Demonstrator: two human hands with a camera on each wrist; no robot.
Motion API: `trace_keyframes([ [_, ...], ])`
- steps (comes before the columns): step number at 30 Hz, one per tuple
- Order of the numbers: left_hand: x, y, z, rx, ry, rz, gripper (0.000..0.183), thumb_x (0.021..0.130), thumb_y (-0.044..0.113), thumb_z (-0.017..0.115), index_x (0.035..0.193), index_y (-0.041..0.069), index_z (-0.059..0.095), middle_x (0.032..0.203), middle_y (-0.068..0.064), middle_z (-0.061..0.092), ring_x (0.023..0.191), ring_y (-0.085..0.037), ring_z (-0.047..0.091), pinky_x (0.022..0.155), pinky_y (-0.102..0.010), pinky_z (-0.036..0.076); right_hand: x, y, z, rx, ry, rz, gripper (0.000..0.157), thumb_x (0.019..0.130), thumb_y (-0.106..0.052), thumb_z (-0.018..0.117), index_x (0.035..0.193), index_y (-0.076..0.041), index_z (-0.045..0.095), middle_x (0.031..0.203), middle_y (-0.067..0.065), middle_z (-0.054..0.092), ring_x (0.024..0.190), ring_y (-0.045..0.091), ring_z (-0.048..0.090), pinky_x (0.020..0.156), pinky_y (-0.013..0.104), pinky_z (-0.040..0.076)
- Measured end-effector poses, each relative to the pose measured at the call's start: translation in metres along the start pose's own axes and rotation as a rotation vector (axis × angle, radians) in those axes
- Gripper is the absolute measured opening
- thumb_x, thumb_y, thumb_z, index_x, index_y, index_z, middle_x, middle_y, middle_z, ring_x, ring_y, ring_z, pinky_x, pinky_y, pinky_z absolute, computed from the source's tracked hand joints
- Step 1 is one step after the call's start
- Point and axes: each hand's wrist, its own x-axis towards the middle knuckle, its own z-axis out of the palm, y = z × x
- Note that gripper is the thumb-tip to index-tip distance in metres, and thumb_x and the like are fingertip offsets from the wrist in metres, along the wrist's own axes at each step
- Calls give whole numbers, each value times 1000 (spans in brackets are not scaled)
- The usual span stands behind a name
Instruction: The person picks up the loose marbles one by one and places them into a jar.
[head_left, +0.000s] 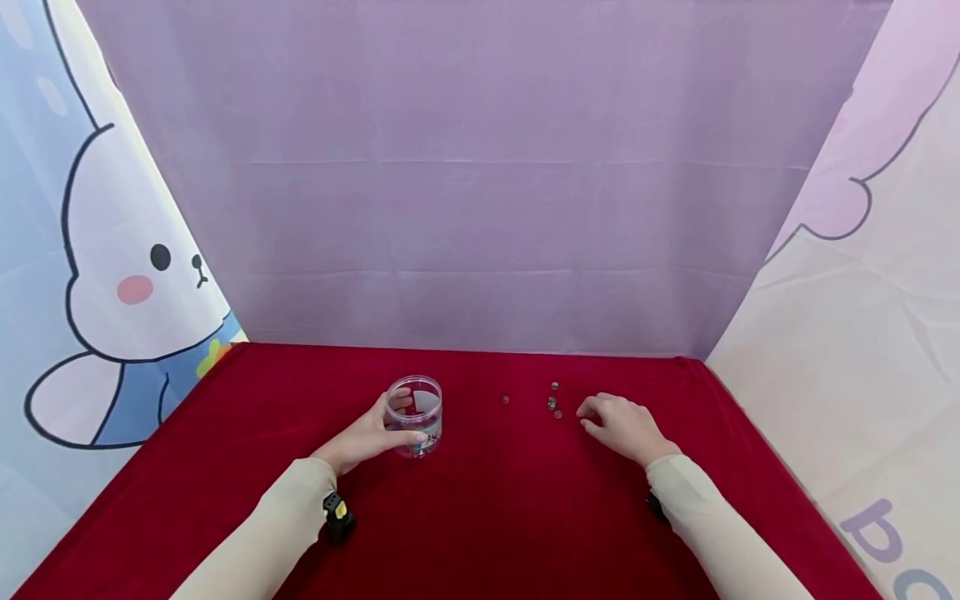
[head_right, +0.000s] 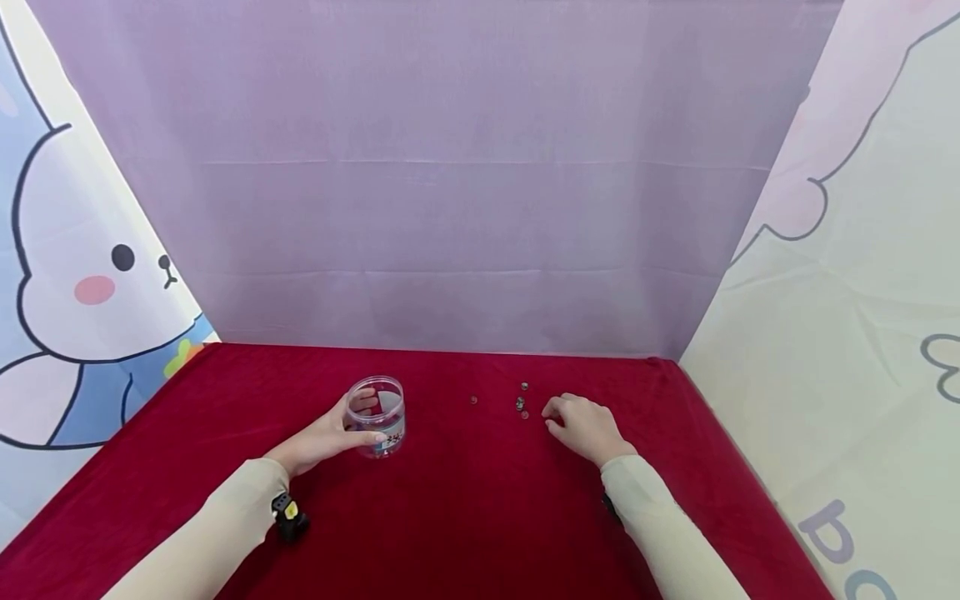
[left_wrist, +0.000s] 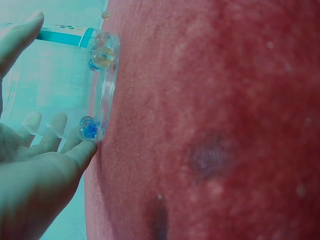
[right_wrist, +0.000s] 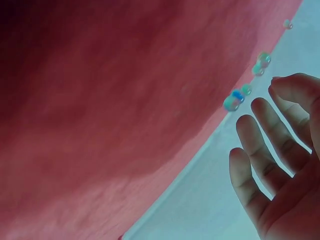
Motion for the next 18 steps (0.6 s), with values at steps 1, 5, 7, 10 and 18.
trace_keyframes([
  [1,0,0,0,0,1,0,94,88,31,79,156,15,17,159,-12,26,140,-38,31,108,-59,36,0,2,0,-1,-1,7,15,89,-18,76,104,-17,73,99,-5,66,88,16,62,74,41,55],
  [5,0,0,0,3,4,-3,94,88,31,79,156,15,18,159,-12,26,140,-38,31,108,-59,36,0,10,0,7,-14,38,15,89,-16,76,103,-15,72,98,-3,66,86,16,61,74,42,55],
  [7,0,0,0,7,5,-5,94,88,32,79,156,15,18,159,-12,26,140,-38,31,108,-59,36,1,12,1,11,-25,53,14,89,-16,76,103,-15,72,97,-2,65,85,16,61,74,42,55],
  [10,-1,0,0,24,10,-2,94,87,33,80,156,14,19,159,-12,27,139,-37,31,108,-59,36,1,12,1,21,-42,77,15,89,-15,76,102,-14,72,96,0,65,85,17,61,75,43,55],
  [18,-1,0,0,29,15,-5,94,87,33,80,156,14,19,158,-12,27,139,-38,32,107,-59,38,7,13,1,45,-63,107,13,88,-14,77,100,-11,71,93,2,64,81,16,59,74,40,55],
])
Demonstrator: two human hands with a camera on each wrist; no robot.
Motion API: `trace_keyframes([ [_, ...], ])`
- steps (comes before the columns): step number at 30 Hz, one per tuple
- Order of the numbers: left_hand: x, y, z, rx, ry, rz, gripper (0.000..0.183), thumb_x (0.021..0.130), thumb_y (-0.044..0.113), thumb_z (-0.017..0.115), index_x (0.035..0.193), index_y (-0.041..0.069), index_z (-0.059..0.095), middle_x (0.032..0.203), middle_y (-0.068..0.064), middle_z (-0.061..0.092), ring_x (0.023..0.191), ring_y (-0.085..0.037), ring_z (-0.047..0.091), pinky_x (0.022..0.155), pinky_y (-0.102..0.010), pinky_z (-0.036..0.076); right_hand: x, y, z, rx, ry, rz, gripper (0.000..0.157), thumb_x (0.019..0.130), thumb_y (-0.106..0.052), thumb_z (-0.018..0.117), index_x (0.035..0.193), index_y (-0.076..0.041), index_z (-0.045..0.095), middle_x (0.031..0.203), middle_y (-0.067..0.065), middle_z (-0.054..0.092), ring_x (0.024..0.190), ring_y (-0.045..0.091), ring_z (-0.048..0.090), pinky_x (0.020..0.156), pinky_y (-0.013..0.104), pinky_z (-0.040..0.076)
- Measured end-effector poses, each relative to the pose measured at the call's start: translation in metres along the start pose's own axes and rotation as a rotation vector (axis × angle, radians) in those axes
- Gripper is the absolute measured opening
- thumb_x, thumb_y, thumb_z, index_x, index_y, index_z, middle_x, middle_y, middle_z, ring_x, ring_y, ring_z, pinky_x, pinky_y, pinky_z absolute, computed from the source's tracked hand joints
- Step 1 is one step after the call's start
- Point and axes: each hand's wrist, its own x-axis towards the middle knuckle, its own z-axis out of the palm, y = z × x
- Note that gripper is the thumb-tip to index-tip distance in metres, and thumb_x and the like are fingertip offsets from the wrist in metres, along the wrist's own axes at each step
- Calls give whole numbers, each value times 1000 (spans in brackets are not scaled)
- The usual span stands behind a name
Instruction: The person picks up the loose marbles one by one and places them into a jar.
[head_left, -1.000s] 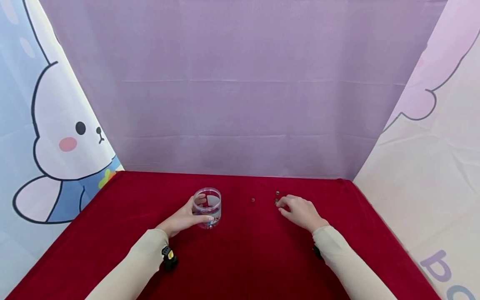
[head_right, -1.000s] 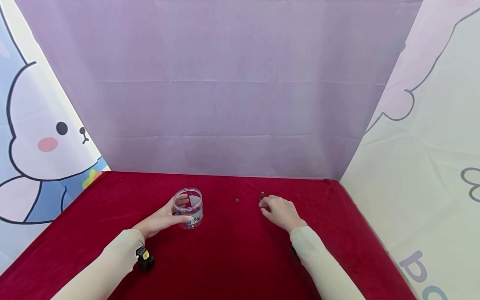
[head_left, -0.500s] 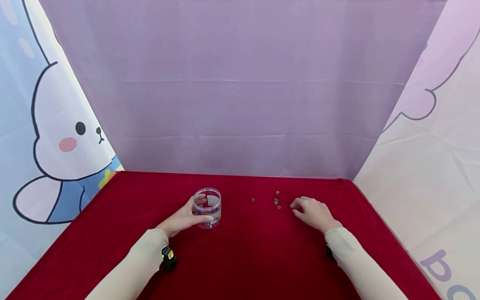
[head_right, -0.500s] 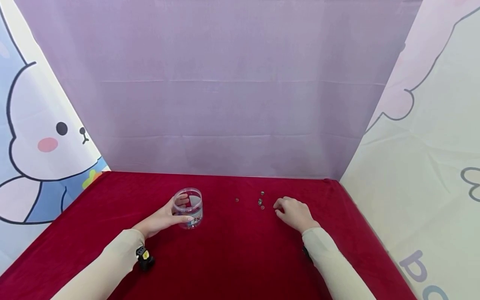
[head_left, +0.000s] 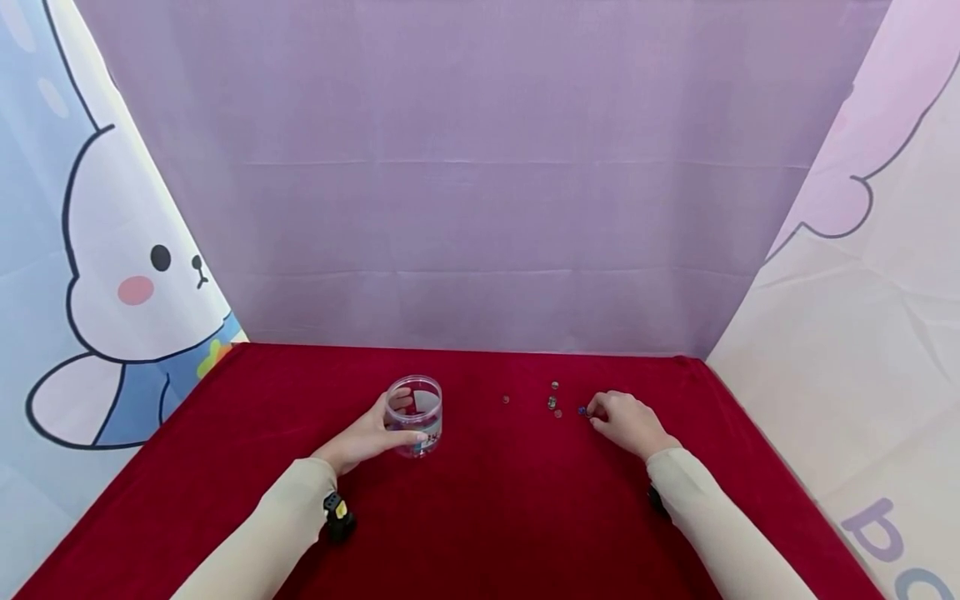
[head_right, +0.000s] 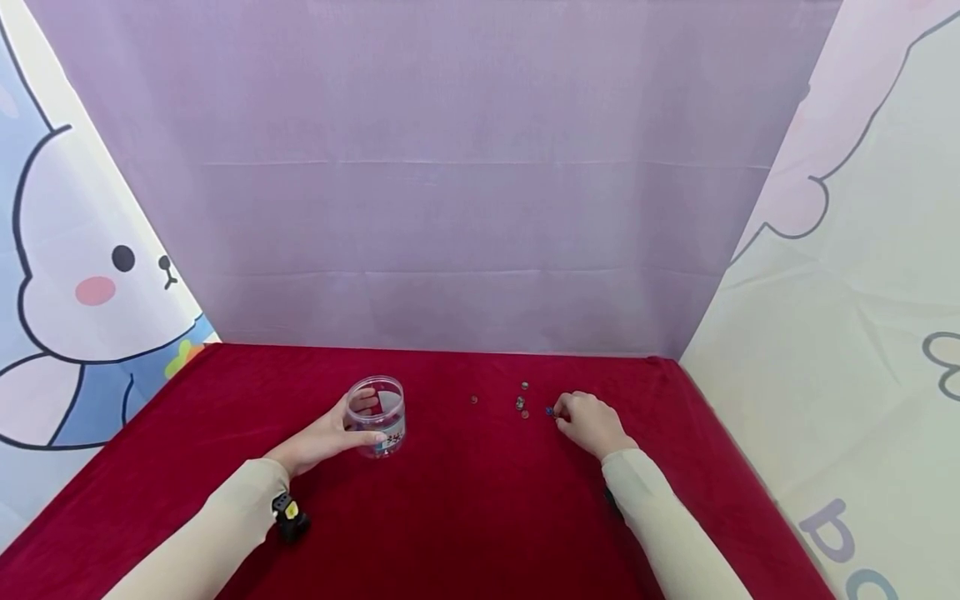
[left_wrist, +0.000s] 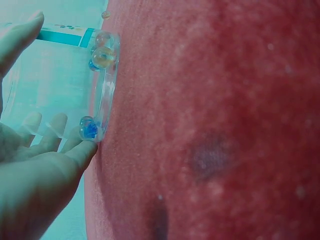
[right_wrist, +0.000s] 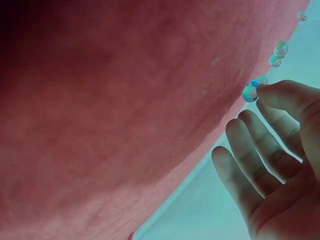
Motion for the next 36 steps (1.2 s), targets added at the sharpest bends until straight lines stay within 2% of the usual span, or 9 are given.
trace_keyframes([
  [15,-1,0,0,15,-1,15,94,86,33,81,155,13,20,158,-12,28,140,-37,30,108,-59,37,12,-1,3,29,-31,18,14,89,-12,76,101,-7,70,89,2,64,82,18,60,77,40,55],
  [28,-1,-1,-2,21,-3,8,94,85,35,81,155,15,22,158,-11,28,137,-36,33,106,-59,38,15,-3,2,41,-73,80,17,89,-15,77,102,-8,71,91,3,65,85,19,62,78,41,54],
  [36,-2,-1,-2,8,-7,14,92,86,33,81,155,15,22,158,-11,28,137,-36,33,106,-57,40,16,-1,5,33,-62,83,13,90,-15,76,101,-9,72,91,2,67,85,18,63,77,42,55],
])
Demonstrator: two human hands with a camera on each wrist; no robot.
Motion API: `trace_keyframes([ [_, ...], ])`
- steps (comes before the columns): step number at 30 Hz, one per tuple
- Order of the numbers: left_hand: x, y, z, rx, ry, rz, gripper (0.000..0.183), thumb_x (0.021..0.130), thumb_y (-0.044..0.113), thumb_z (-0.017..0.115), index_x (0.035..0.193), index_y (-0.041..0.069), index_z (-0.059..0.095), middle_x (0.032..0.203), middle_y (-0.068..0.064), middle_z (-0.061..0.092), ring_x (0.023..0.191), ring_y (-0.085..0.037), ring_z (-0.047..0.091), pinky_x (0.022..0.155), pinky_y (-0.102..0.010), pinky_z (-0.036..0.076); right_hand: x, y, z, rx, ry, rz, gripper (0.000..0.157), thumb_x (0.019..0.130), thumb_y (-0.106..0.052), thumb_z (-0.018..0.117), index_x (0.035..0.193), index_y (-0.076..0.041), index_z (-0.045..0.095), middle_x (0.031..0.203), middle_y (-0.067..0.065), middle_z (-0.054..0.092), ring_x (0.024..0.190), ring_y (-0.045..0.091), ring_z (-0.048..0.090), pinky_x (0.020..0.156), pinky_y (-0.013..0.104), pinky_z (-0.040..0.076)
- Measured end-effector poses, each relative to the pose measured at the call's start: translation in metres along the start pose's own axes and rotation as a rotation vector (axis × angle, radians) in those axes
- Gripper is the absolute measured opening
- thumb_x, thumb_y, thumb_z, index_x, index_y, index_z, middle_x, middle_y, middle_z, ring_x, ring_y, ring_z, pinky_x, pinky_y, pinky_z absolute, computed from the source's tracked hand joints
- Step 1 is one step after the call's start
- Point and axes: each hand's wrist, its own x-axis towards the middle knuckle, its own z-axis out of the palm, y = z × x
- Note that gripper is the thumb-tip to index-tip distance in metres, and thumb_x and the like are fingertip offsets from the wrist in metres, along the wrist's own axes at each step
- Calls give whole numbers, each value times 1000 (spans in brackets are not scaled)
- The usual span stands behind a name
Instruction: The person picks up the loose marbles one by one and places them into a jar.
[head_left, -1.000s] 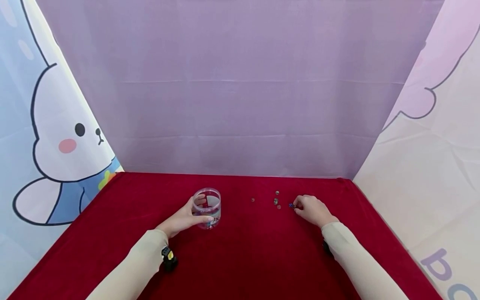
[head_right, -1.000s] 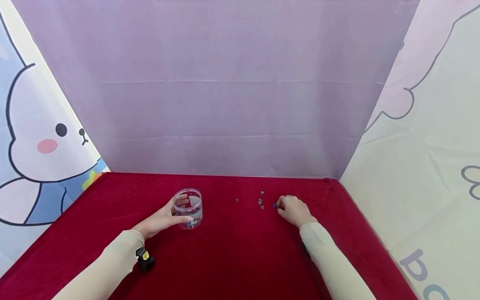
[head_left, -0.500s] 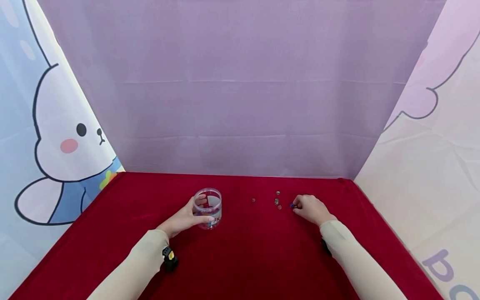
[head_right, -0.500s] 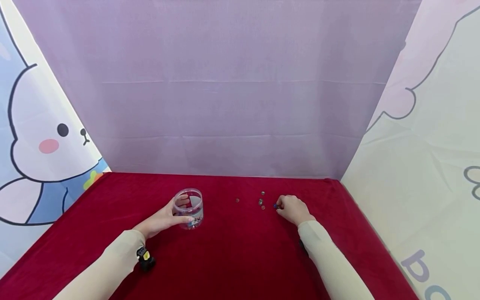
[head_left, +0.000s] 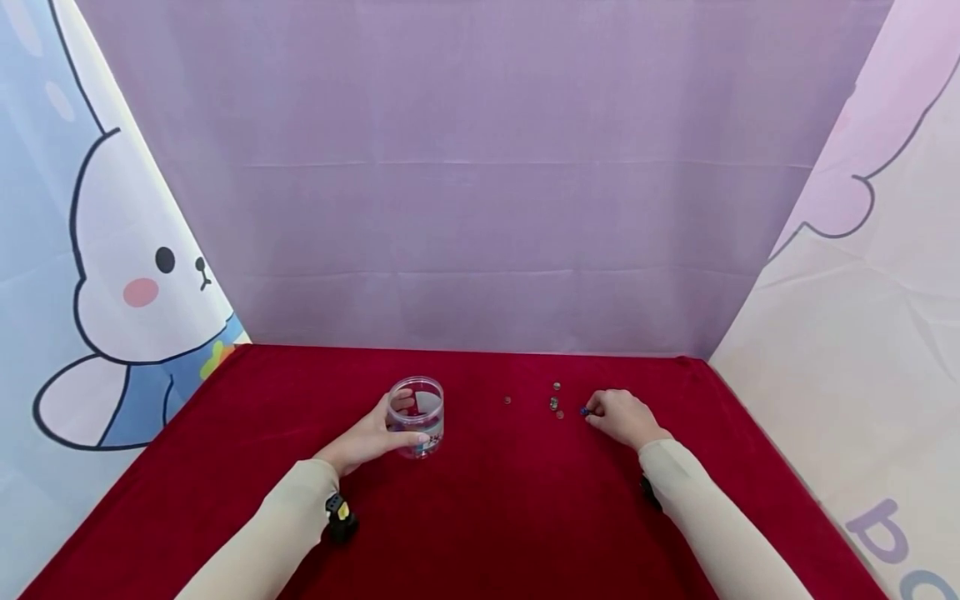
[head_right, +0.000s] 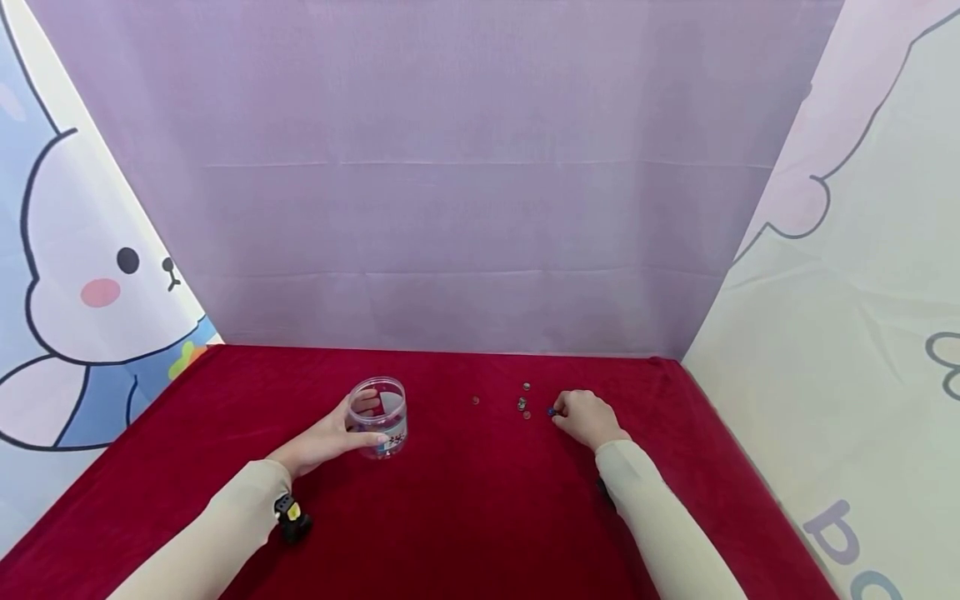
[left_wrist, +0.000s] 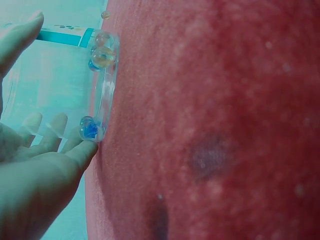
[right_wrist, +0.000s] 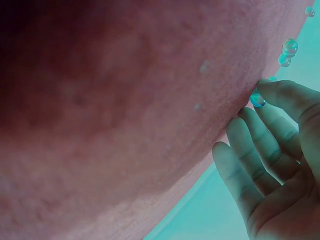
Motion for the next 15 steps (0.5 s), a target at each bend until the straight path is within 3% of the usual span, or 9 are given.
trace_keyframes([
  [15,0,-1,-1,-16,-3,5,92,86,32,81,154,16,22,158,-12,28,137,-37,33,105,-57,41,-5,-1,-2,17,20,-11,11,89,-10,75,99,-7,72,91,4,67,84,19,64,77,40,56],
])
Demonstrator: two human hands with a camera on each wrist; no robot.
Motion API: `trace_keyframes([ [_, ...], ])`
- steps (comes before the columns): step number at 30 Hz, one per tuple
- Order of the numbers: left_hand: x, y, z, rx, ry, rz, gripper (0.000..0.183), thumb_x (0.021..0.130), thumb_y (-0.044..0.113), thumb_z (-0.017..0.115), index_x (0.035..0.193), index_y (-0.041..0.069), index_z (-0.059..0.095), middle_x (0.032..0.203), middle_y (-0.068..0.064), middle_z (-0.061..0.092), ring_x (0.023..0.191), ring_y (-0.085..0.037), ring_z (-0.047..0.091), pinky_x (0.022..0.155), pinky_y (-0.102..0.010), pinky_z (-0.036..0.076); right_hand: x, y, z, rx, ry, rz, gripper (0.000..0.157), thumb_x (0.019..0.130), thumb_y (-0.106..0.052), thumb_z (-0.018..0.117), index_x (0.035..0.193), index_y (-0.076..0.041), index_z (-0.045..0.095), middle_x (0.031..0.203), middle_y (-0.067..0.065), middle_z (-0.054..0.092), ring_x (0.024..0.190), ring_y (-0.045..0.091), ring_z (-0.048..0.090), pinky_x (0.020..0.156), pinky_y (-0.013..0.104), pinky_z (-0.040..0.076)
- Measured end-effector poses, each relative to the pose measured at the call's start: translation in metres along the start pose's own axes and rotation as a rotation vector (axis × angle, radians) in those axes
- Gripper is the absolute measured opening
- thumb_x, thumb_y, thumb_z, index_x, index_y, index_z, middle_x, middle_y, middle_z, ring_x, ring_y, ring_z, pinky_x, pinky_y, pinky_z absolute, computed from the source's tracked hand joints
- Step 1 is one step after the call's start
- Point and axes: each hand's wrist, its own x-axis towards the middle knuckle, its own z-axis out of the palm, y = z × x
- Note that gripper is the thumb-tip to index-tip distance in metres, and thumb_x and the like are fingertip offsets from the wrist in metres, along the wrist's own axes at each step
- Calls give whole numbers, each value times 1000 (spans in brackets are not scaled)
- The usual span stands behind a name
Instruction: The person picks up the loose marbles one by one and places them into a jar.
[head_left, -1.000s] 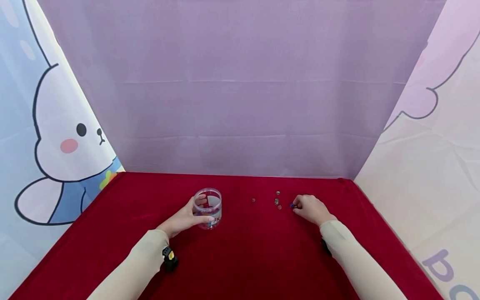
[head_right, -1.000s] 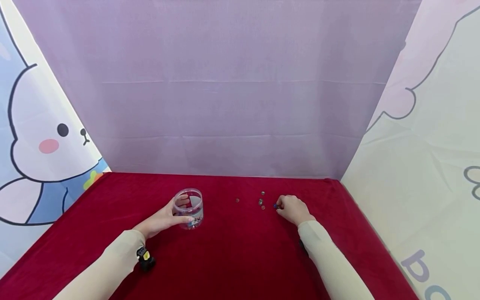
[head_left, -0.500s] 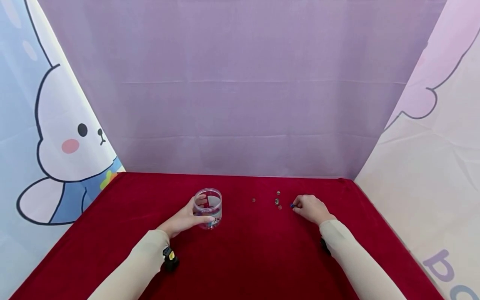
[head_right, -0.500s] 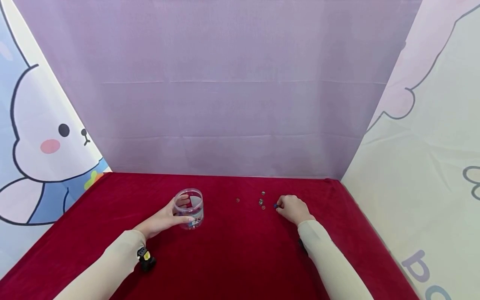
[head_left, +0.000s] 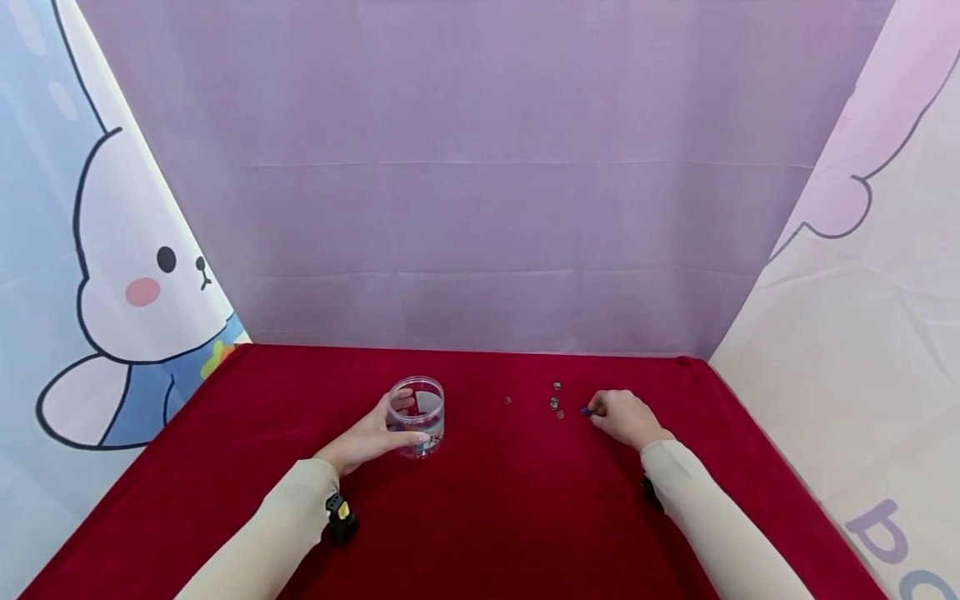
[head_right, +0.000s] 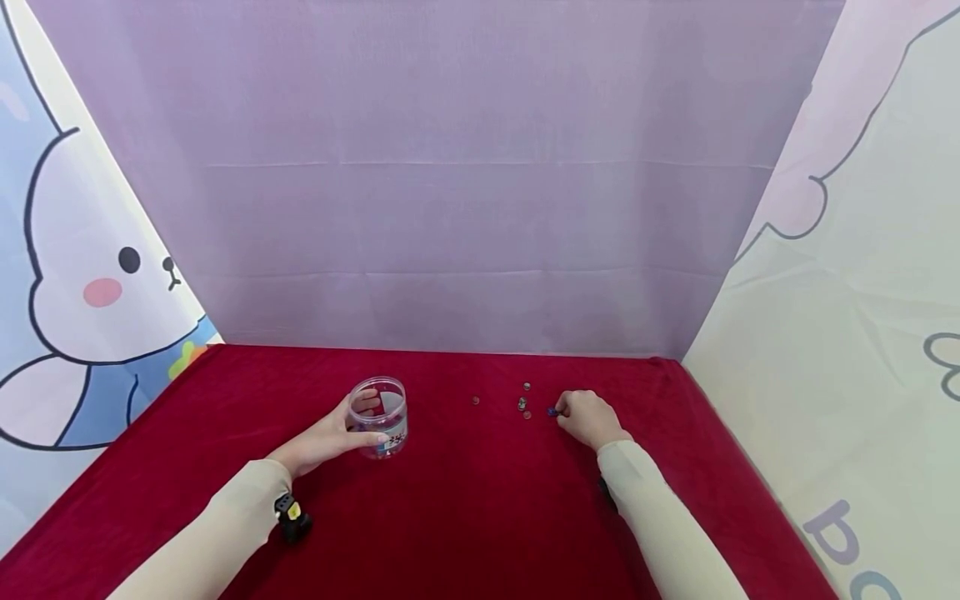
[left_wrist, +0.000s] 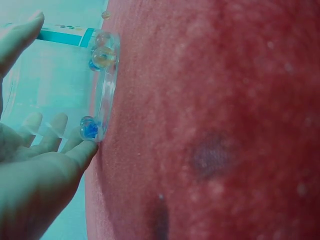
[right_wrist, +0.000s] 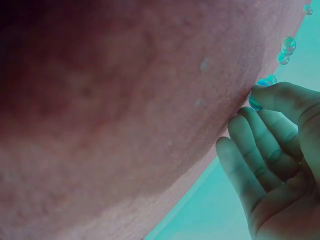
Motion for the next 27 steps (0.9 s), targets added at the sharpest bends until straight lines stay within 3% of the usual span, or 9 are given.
trace_keyframes([
  [27,-2,2,0,-6,2,-24,96,86,33,81,156,15,19,159,-12,26,139,-38,31,108,-61,36,2,-4,-4,27,49,-63,9,87,-8,74,94,-9,69,87,1,66,82,17,63,75,37,55],
])
